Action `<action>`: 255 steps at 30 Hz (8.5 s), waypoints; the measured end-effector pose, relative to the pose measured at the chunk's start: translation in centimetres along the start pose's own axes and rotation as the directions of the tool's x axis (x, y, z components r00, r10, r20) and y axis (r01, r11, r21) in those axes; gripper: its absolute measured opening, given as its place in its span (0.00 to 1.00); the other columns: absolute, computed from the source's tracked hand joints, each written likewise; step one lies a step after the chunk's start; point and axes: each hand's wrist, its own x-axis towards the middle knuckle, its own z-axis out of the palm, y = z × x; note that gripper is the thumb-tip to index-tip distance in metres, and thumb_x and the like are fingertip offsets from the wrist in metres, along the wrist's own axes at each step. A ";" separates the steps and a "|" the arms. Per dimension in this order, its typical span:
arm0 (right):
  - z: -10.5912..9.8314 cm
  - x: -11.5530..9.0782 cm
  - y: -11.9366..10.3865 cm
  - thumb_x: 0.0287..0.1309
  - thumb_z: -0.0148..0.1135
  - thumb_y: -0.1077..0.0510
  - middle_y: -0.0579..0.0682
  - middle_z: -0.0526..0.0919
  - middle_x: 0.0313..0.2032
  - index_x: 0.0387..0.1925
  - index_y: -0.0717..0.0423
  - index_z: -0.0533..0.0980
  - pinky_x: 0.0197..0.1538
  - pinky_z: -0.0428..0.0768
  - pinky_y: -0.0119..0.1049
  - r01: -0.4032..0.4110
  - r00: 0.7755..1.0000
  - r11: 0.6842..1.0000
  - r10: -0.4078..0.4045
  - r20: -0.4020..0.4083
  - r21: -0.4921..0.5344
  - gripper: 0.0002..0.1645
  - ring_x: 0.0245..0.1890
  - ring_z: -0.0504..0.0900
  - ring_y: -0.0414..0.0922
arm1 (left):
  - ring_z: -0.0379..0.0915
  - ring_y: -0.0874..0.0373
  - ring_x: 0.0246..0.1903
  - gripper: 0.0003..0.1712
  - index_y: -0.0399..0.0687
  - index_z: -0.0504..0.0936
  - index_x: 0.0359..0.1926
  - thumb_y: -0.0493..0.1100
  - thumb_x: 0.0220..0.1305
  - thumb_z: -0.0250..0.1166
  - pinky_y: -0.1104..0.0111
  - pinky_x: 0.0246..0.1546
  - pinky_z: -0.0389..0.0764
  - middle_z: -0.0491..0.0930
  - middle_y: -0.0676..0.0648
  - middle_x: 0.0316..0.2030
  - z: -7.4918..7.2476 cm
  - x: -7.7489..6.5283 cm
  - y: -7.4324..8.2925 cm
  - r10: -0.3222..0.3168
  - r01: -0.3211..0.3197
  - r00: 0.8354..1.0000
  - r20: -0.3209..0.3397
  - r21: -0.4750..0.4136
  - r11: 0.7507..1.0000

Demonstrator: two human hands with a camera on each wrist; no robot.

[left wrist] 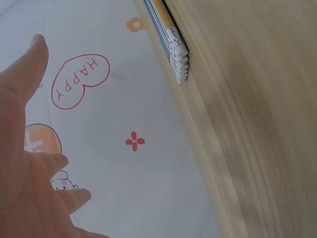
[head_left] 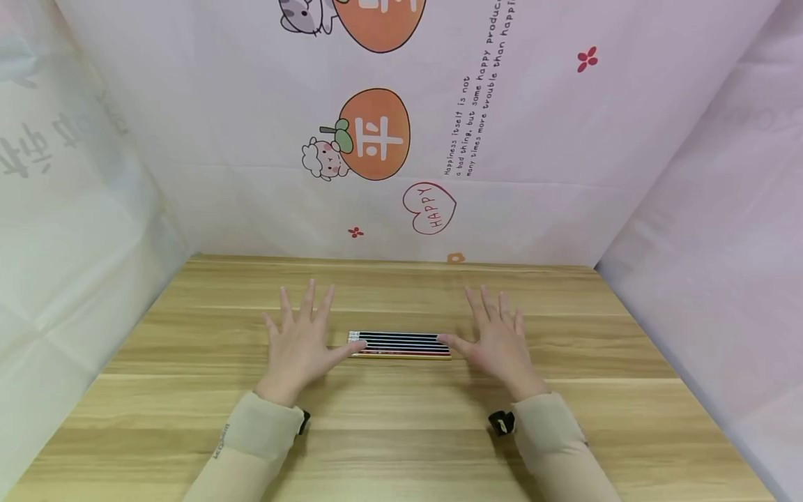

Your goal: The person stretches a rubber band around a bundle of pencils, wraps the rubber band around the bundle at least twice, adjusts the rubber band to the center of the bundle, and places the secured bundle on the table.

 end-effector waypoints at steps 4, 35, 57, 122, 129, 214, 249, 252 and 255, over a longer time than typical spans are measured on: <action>-0.3 0.1 0.0 0.52 0.51 0.17 0.55 0.40 0.79 0.79 0.40 0.40 0.76 0.30 0.68 -0.008 0.999 0.998 0.005 0.035 0.066 0.64 0.78 0.33 0.63 | 0.21 0.28 0.74 0.68 0.63 0.40 0.80 0.88 0.46 0.54 0.21 0.66 0.38 0.35 0.44 0.79 -0.3 0.1 0.1 -0.016 0.018 0.999 0.029 -0.041 0.999; 2.0 1.7 2.6 0.73 0.48 0.39 0.71 0.63 0.68 0.77 0.62 0.47 0.69 0.74 0.55 -0.245 0.958 0.603 0.031 0.284 0.760 0.46 0.63 0.71 0.65 | 0.70 0.38 0.62 0.64 0.54 0.42 0.79 0.69 0.54 0.69 0.45 0.60 0.78 0.64 0.34 0.69 2.5 2.1 -1.5 -0.022 0.237 0.943 0.333 -0.619 0.749; 4.3 2.8 2.0 0.56 0.72 0.50 0.65 0.70 0.65 0.69 0.65 0.65 0.66 0.72 0.52 -0.204 0.938 0.727 -0.047 0.344 0.656 0.45 0.65 0.68 0.59 | 0.64 0.38 0.67 0.59 0.48 0.62 0.74 0.54 0.42 0.82 0.40 0.69 0.66 0.71 0.41 0.67 3.9 2.9 -0.6 0.032 0.185 0.939 0.343 -0.582 0.792; 4.0 4.0 0.9 0.47 0.78 0.59 0.50 0.68 0.32 0.22 0.60 0.74 0.34 0.65 0.31 -0.043 0.917 0.920 -0.118 0.381 0.389 0.17 0.34 0.65 0.45 | 0.68 0.54 0.36 0.15 0.41 0.85 0.36 0.45 0.52 0.78 0.70 0.31 0.73 0.74 0.44 0.38 3.8 4.3 0.0 0.085 0.102 0.894 0.441 -0.385 0.917; 4.0 3.6 1.1 0.50 0.76 0.60 0.43 0.67 0.19 0.20 0.61 0.76 0.26 0.63 0.27 0.040 0.914 0.903 -0.205 0.349 0.427 0.15 0.21 0.63 0.40 | 0.66 0.59 0.25 0.12 0.44 0.82 0.28 0.43 0.53 0.77 0.72 0.24 0.70 0.75 0.50 0.27 4.0 4.2 -0.3 0.098 0.108 0.899 0.427 -0.433 0.895; 3.1 1.8 0.3 0.68 0.56 0.69 0.61 0.80 0.48 0.58 0.81 0.69 0.53 0.86 0.31 -0.368 0.913 0.071 -0.164 0.374 0.927 0.22 0.44 0.87 0.48 | 0.75 0.54 0.40 0.15 0.38 0.81 0.47 0.40 0.62 0.71 0.71 0.30 0.85 0.76 0.44 0.48 5.7 2.5 2.2 -0.058 0.385 0.923 0.381 -0.913 0.134; 0.9 1.5 2.3 0.62 0.63 0.67 0.49 0.86 0.43 0.50 0.71 0.79 0.53 0.86 0.35 -0.250 0.954 0.337 -0.073 0.289 0.908 0.15 0.41 0.86 0.39 | 0.86 0.53 0.40 0.23 0.21 0.76 0.56 0.27 0.60 0.66 0.68 0.44 0.89 0.86 0.42 0.41 4.0 2.4 3.2 0.006 0.404 0.914 0.405 -0.914 0.025; 0.3 1.4 2.8 0.62 0.63 0.65 0.50 0.87 0.44 0.51 0.73 0.78 0.50 0.86 0.30 -0.216 0.960 0.418 -0.072 0.269 0.882 0.18 0.40 0.86 0.37 | 0.86 0.51 0.41 0.21 0.23 0.78 0.54 0.27 0.59 0.67 0.68 0.44 0.89 0.86 0.41 0.41 3.8 2.4 3.3 0.002 0.404 0.915 0.404 -0.914 0.027; -0.3 1.1 3.4 0.63 0.65 0.60 0.53 0.87 0.46 0.53 0.73 0.77 0.53 0.84 0.28 -0.178 0.970 0.552 -0.039 0.238 0.814 0.23 0.42 0.85 0.36 | 0.86 0.48 0.42 0.20 0.23 0.79 0.52 0.27 0.58 0.69 0.67 0.44 0.89 0.85 0.40 0.41 3.7 2.4 3.4 0.007 0.405 0.914 0.405 -0.914 0.029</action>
